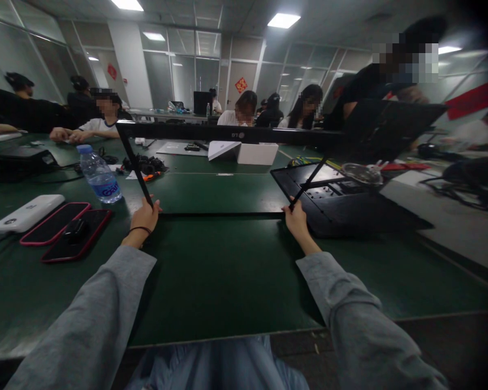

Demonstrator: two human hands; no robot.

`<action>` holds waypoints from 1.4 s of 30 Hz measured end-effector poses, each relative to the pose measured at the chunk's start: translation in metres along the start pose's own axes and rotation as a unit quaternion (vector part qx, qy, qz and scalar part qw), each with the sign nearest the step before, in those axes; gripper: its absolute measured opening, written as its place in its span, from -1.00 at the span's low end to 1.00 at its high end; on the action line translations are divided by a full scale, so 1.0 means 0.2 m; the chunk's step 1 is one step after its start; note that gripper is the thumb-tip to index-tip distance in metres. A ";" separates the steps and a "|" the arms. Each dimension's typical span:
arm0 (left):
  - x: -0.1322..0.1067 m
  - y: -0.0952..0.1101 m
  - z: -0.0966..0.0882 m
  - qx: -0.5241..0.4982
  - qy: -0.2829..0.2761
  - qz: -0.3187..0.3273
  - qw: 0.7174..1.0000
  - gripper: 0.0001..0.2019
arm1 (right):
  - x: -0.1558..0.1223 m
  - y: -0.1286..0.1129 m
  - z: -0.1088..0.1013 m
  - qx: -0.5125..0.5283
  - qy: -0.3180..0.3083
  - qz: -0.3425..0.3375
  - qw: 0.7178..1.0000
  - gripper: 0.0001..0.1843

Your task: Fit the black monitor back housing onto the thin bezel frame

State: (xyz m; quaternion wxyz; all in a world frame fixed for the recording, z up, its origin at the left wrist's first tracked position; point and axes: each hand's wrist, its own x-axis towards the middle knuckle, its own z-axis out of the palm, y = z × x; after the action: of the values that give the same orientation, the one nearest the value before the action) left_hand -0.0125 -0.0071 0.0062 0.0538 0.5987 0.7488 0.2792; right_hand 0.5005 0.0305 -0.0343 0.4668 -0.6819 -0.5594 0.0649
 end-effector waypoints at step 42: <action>0.03 -0.07 0.00 0.135 -0.073 -0.049 0.987 -0.51 | 0.04 0.06 0.00 0.022 -0.024 0.071 0.997 -0.59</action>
State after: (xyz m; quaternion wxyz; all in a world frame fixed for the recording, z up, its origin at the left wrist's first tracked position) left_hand -0.0256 -0.0021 0.0011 0.0408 0.5815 0.8023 0.1283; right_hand 0.5120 0.0380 -0.0384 0.4621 -0.7081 -0.5187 0.1264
